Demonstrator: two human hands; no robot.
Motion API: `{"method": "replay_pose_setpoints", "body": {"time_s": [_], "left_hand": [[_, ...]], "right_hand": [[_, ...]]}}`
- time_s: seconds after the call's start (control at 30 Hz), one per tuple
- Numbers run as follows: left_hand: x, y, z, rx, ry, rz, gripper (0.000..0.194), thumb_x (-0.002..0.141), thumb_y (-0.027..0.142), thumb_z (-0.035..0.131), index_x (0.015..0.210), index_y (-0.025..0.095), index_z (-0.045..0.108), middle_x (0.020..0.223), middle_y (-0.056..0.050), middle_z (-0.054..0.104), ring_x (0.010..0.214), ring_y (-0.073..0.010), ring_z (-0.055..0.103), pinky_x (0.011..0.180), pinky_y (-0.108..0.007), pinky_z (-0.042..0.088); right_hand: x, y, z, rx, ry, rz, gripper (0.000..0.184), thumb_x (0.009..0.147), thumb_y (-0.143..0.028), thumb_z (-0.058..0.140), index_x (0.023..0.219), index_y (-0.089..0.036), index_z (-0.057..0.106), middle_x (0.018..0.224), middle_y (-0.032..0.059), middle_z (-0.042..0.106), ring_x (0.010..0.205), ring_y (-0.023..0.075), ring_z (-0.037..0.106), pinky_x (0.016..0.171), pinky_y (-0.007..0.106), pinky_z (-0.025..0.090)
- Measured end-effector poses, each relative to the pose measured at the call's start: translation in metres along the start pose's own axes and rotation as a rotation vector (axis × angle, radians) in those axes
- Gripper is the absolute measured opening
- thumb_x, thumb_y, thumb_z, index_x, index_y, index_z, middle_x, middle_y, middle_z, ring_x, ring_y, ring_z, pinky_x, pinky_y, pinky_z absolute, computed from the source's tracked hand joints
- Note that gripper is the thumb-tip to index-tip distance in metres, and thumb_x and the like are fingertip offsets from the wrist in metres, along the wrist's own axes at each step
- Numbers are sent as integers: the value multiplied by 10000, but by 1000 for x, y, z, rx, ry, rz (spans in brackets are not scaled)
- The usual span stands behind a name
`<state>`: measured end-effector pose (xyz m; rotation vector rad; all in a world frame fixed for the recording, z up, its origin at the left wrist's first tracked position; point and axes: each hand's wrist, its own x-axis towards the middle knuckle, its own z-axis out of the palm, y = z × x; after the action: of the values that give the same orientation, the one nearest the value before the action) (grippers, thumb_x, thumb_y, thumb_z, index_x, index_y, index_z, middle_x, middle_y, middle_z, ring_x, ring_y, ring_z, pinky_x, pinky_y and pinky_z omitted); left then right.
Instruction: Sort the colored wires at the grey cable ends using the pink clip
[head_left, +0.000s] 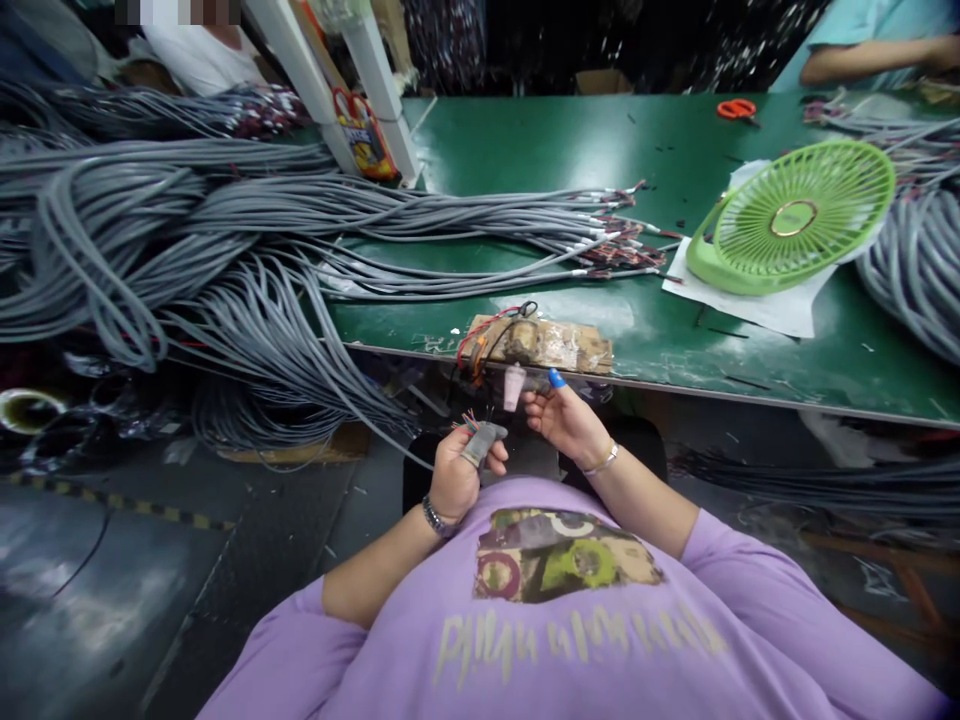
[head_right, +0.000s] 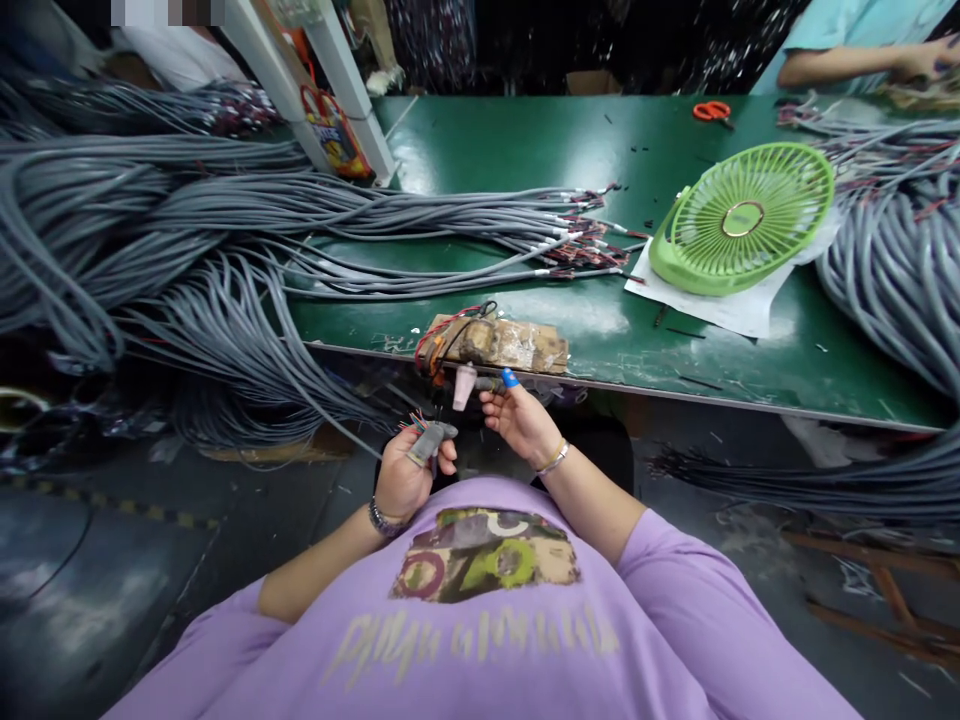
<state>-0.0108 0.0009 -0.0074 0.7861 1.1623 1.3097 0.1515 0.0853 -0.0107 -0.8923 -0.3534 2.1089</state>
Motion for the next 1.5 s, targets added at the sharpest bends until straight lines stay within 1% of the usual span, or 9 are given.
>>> {"method": "replay_pose_setpoints", "body": {"time_s": [0.33,0.6,0.8,0.9,1.03,1.13,1.27,1.4,1.5], "left_hand": [[9,-6,0,99,16,-30,300,789,436,653,769,137,637,618,-7,661,464,-95,583,492,-218,466],[25,-1,-6,282,-10,87,343,686,199,750,1013,165,655,1023,-101,725,929,-180,677,887,-350,516],[35,30,-25,499,-7,357,270,826,306,633,1049,156,659,894,-86,741,807,-181,696,798,-336,551],[55,56,-33,628,3,485,267,836,318,609,1048,172,678,906,-78,740,829,-192,698,803,-339,555],[98,95,-33,914,-5,631,263,852,309,555,1051,185,675,1034,-87,720,961,-204,667,908,-354,512],[139,117,-18,1241,-120,693,275,831,289,546,1067,203,655,1122,-78,686,1073,-223,615,979,-358,464],[192,130,23,1570,-259,756,357,829,306,515,1146,166,599,1252,-106,609,1171,-258,542,1044,-366,388],[224,126,70,1819,-379,687,452,844,340,491,1248,140,520,1303,-129,558,1195,-258,520,1026,-337,379],[238,118,94,1953,-377,572,454,856,333,467,1265,139,499,1214,-150,601,1123,-269,572,955,-347,419]], "right_hand": [[-7,-7,-4,-125,13,-120,327,756,-503,675,804,-184,618,725,7,596,567,99,467,521,238,368],[-32,-30,-13,-591,2,-539,252,778,-437,666,745,-187,641,550,-21,480,479,95,341,478,257,274],[-27,-106,-34,-1141,266,-951,286,762,-454,628,819,-187,713,767,68,684,698,204,582,666,336,441],[-10,-134,-48,-1208,357,-910,353,740,-446,615,921,-161,718,752,67,692,683,204,593,674,340,450],[-1,-139,-55,-1250,327,-899,339,777,-434,570,907,-160,722,727,60,691,677,199,592,667,330,448],[-4,-134,-49,-1280,283,-932,259,775,-384,569,848,-199,734,797,63,720,726,218,604,697,345,445],[-5,-134,-43,-1216,295,-956,239,778,-373,574,822,-197,728,743,35,698,668,192,571,653,317,422],[-5,-136,-45,-1189,329,-948,245,783,-386,569,777,-191,717,664,15,649,615,168,517,629,303,397],[-6,-136,-45,-1148,317,-964,232,777,-378,571,790,-193,712,674,12,648,629,167,519,636,298,394]]}}
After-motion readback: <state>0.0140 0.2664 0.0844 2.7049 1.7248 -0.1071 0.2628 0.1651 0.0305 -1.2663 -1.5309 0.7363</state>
